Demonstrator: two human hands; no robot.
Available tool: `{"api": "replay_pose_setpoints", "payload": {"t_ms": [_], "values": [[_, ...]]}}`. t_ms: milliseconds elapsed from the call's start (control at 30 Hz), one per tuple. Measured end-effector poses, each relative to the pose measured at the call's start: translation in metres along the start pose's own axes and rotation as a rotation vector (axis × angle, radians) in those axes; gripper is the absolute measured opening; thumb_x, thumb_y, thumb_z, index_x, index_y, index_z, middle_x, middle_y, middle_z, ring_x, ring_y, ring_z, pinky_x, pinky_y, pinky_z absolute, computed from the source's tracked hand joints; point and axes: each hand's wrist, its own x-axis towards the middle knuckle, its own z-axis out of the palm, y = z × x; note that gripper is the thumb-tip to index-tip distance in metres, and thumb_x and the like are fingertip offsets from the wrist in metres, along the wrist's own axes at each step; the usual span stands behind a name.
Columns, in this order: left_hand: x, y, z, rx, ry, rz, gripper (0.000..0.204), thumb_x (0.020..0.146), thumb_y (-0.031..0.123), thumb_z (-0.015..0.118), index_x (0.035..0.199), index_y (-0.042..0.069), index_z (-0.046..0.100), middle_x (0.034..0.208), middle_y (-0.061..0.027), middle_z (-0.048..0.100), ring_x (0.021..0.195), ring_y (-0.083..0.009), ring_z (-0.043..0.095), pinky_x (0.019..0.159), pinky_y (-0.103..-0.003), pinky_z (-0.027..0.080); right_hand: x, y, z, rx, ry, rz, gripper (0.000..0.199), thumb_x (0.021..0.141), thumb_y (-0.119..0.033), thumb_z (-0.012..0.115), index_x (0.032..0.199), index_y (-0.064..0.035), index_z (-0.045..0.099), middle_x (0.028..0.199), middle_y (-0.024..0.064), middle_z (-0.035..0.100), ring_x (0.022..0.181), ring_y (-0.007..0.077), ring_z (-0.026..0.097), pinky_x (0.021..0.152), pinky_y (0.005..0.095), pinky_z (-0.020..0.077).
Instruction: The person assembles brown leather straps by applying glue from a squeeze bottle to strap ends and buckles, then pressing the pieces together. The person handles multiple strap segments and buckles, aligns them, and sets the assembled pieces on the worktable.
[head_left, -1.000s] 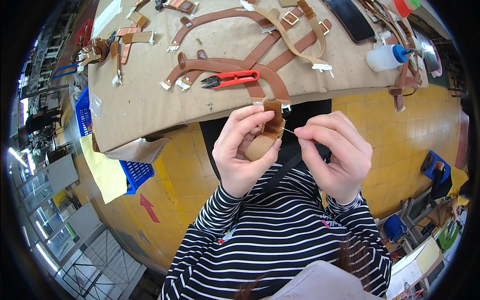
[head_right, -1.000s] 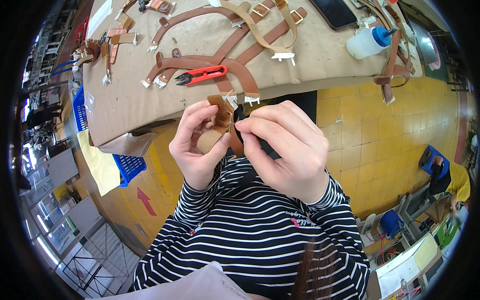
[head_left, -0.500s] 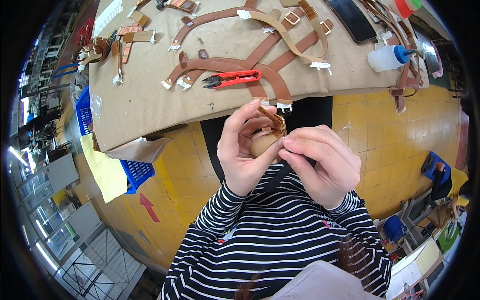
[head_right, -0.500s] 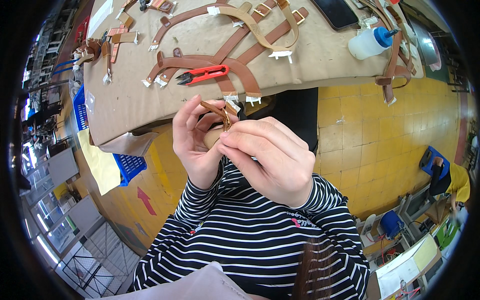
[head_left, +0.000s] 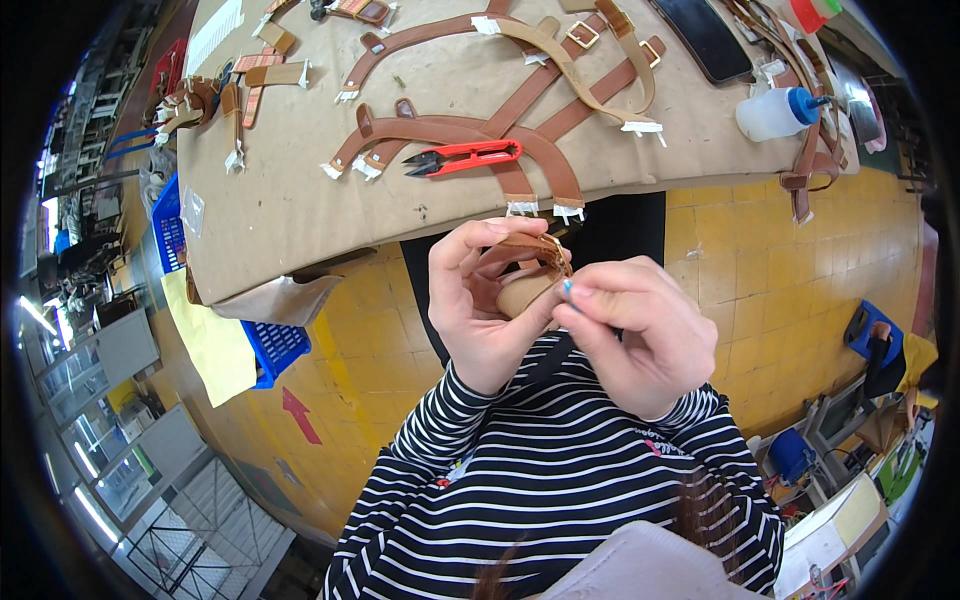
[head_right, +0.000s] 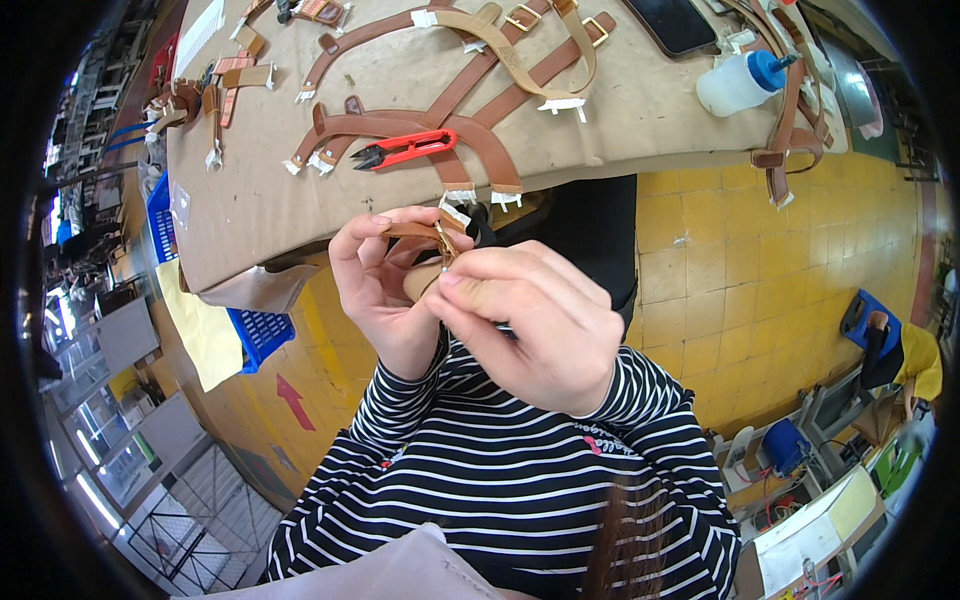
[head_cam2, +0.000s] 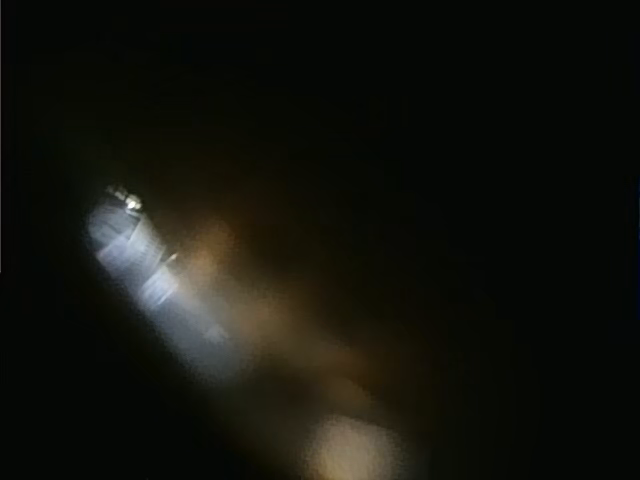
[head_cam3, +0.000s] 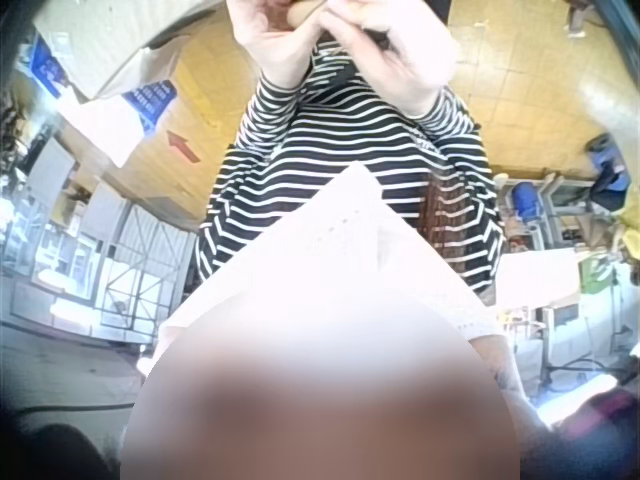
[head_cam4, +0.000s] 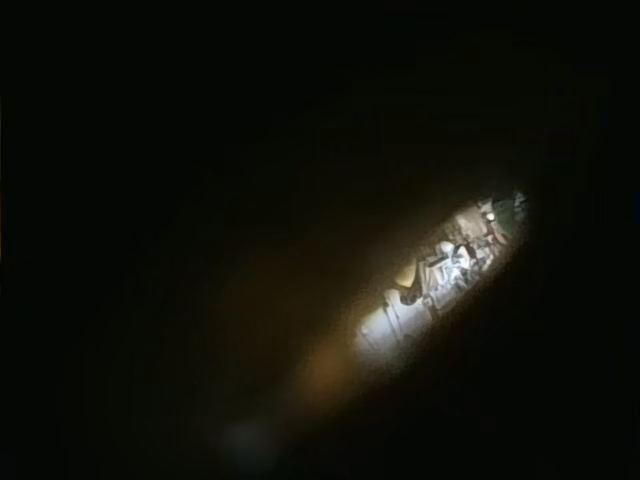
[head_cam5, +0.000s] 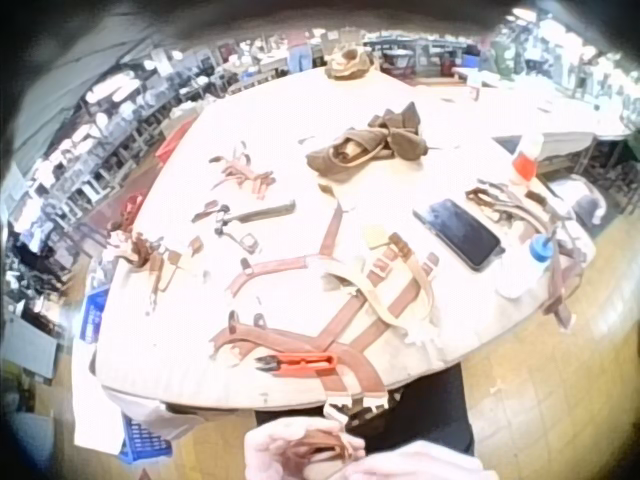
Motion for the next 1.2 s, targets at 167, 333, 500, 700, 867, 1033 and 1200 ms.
{"api": "replay_pose_setpoints", "payload": {"t_ms": [167,333,500,700,867,1033,1200], "values": [[0.000,0.002,0.000,0.042,-0.033,-0.011,0.063,0.073,-0.007,0.077,0.122,0.006,0.039,0.119,-0.0196,0.055,0.103,-0.0251,0.063,0.087,-0.036,0.056,0.001,0.002,-0.007,0.094,0.085,0.132,0.018,0.071,0.005,0.078,0.083,0.0052,0.065,0.079,0.0169,0.068,0.069,0.0231,0.068,0.059,0.0280,0.0532],[0.000,0.002,0.002,0.053,-0.033,0.009,0.063,0.073,-0.008,0.077,0.122,0.005,0.039,0.120,-0.0201,0.055,0.105,-0.0250,0.063,0.087,-0.036,0.056,0.002,0.004,-0.008,0.118,0.059,0.178,0.018,0.072,0.006,0.077,0.084,0.0044,0.065,0.080,0.0167,0.069,0.070,0.0227,0.067,0.061,0.0282,0.0534],[-0.002,0.001,0.002,0.058,0.000,0.047,0.062,0.074,-0.007,0.076,0.123,0.005,0.039,0.120,-0.0209,0.054,0.104,-0.0257,0.063,0.086,-0.035,0.057,0.002,0.007,-0.003,0.052,-0.016,-0.027,0.022,0.068,0.005,0.079,0.085,0.0024,0.065,0.081,0.0140,0.068,0.068,0.0234,0.066,0.060,0.0295,0.0532],[-0.001,0.002,0.004,0.101,0.025,0.073,0.059,0.077,-0.004,0.074,0.124,0.005,0.039,0.116,-0.0214,0.056,0.099,-0.0264,0.064,0.083,-0.035,0.058,0.001,0.004,-0.001,-0.033,-0.067,-0.136,0.026,0.064,0.004,0.081,0.085,0.0031,0.066,0.084,0.0128,0.065,0.068,0.0237,0.064,0.058,0.0293,0.0531],[-0.002,0.003,0.008,0.152,0.072,0.056,0.053,0.081,0.000,0.070,0.122,0.006,0.038,0.110,-0.0216,0.058,0.090,-0.0272,0.067,0.078,-0.036,0.058,0.002,0.002,0.002,-0.070,-0.049,-0.178,0.027,0.064,0.004,0.080,0.086,0.0046,0.066,0.083,0.0136,0.064,0.067,0.0238,0.064,0.057,0.0294,0.0532],[-0.003,-0.001,0.004,0.061,0.020,0.086,0.059,0.076,-0.004,0.075,0.124,0.004,0.041,0.119,-0.0213,0.055,0.104,-0.0259,0.063,0.085,-0.034,0.057,0.001,0.000,0.004,-0.130,-0.065,-0.204,0.027,0.062,0.004,0.081,0.085,0.0055,0.066,0.081,0.0141,0.064,0.065,0.0240,0.063,0.055,0.0289,0.0532],[-0.004,-0.002,0.004,0.082,0.034,0.083,0.059,0.076,-0.005,0.075,0.123,0.003,0.041,0.118,-0.0217,0.055,0.104,-0.0261,0.063,0.085,-0.034,0.057,0.001,0.000,0.005,-0.142,-0.059,-0.211,0.027,0.062,0.004,0.080,0.084,0.0057,0.065,0.081,0.0138,0.063,0.065,0.0239,0.063,0.055,0.0288,0.0532]]}}
